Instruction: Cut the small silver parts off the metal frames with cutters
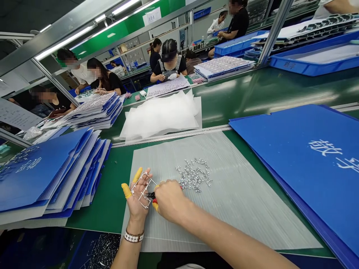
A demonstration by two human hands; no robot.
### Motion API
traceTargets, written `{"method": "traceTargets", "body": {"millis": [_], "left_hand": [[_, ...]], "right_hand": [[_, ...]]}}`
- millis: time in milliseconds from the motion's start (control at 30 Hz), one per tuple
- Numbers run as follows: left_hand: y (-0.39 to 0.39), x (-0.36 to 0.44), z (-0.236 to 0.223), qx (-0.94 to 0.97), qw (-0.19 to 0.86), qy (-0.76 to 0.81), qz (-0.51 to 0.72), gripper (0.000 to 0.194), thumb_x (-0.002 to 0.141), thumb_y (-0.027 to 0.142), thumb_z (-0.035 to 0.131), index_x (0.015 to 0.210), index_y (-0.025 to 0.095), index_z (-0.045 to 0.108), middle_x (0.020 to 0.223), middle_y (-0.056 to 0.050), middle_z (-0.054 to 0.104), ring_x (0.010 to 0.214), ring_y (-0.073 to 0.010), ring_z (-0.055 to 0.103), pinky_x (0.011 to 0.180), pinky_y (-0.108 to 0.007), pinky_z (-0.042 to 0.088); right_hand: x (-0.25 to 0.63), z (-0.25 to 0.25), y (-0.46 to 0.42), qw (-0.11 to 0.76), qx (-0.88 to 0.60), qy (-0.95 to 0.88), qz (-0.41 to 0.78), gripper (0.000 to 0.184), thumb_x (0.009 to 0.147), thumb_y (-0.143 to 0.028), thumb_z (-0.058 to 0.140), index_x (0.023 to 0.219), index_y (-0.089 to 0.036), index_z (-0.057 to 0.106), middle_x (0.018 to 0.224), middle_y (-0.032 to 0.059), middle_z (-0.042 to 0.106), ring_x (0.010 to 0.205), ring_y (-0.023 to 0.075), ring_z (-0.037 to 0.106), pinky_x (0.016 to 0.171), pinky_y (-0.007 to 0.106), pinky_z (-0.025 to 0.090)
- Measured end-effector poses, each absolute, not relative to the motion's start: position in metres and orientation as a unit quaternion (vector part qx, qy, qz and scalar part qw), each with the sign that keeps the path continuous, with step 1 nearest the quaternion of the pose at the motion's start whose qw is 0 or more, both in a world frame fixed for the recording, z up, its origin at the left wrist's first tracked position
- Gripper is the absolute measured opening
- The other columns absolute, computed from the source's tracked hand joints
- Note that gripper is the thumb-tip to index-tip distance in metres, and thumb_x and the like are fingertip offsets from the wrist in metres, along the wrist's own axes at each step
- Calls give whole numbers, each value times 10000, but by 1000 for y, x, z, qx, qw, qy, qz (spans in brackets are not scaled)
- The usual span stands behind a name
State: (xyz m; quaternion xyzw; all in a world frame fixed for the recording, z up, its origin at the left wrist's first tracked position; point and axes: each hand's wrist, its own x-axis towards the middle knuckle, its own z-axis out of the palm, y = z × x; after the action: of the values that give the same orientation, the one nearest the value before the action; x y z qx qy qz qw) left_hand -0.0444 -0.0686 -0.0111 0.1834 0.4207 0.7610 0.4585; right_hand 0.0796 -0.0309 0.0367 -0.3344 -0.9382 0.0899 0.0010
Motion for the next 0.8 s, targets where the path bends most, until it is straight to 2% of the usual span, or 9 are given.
{"method": "traceTargets", "body": {"millis": [267,500,633,800], "left_hand": [[-70,-40,-13,202,438,435,760,713,826,685,272,1256,176,526,1233,-156,593,1030,-229,583,866,-321,414],[-69,-40,-14,201,435,439,760,703,827,687,269,1225,181,551,1221,-153,603,1022,-222,584,819,-298,429],[-67,-40,-10,202,426,447,760,721,813,701,279,1216,172,556,1196,-161,617,1014,-239,596,853,-330,428],[-76,-54,1,201,404,429,782,729,811,700,288,1197,148,569,1187,-177,620,1018,-260,608,939,-402,403]], "right_hand": [[76,37,-30,-10,-332,-938,98,298,801,-416,572,840,-135,664,768,127,659,707,282,634,617,363,472],[77,39,-27,-24,-310,-944,107,207,809,-316,562,828,-133,656,765,118,667,703,256,653,576,303,464],[78,47,-27,-27,-300,-947,113,165,816,-268,561,835,-135,657,759,111,669,700,244,656,572,284,451],[87,50,-22,-4,-328,-938,107,194,805,-321,583,860,-145,645,799,116,658,763,246,632,638,296,433]]}}
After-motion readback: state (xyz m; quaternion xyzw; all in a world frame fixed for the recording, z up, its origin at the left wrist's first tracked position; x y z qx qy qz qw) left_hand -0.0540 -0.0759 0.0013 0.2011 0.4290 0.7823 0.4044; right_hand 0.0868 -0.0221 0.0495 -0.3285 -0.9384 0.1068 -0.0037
